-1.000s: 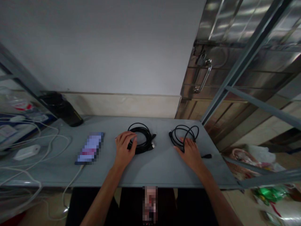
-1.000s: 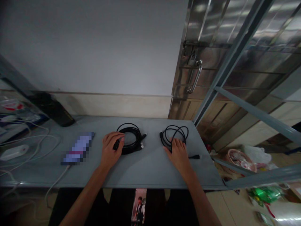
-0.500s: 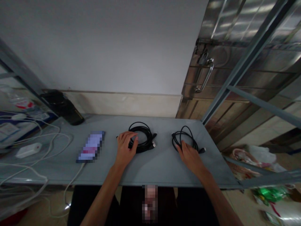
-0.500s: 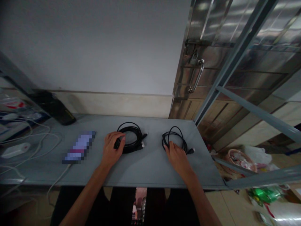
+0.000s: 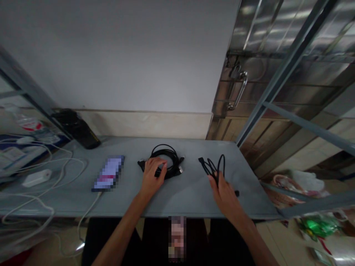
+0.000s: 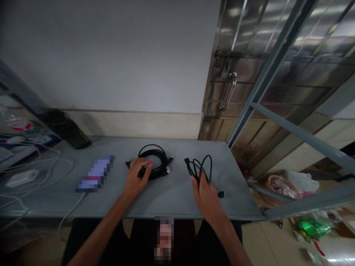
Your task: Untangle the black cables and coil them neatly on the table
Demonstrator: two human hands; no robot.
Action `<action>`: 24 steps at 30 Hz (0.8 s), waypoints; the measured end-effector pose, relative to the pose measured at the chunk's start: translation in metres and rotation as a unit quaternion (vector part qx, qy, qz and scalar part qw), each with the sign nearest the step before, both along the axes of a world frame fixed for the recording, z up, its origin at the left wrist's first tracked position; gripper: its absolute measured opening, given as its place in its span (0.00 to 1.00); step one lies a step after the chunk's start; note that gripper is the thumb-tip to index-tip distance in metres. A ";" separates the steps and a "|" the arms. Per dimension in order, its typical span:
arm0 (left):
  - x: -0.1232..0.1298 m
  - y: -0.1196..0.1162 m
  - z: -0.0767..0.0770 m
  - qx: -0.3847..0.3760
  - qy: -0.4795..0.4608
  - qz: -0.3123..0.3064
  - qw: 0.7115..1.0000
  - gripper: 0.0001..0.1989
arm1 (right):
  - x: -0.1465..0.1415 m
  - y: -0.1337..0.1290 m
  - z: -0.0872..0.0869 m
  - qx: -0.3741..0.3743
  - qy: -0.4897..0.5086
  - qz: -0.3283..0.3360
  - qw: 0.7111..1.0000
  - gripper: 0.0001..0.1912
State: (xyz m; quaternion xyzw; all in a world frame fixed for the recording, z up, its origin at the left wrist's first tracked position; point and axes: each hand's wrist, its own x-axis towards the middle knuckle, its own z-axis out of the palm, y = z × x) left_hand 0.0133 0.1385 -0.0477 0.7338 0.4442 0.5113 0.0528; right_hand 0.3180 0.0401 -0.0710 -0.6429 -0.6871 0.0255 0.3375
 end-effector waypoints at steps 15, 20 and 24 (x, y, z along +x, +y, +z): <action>0.058 -0.106 0.057 -0.409 -0.406 -0.218 0.788 0.18 | -0.065 -0.056 0.059 -0.093 0.216 0.222 0.946 0.24; 0.011 -0.095 0.053 -0.428 -0.465 -0.163 0.758 0.23 | -0.022 -0.056 0.061 -0.084 0.302 0.151 0.938 0.24; -0.030 -0.094 0.060 -0.410 -0.460 -0.107 0.781 0.25 | 0.027 -0.061 0.057 -0.057 0.373 0.017 0.926 0.27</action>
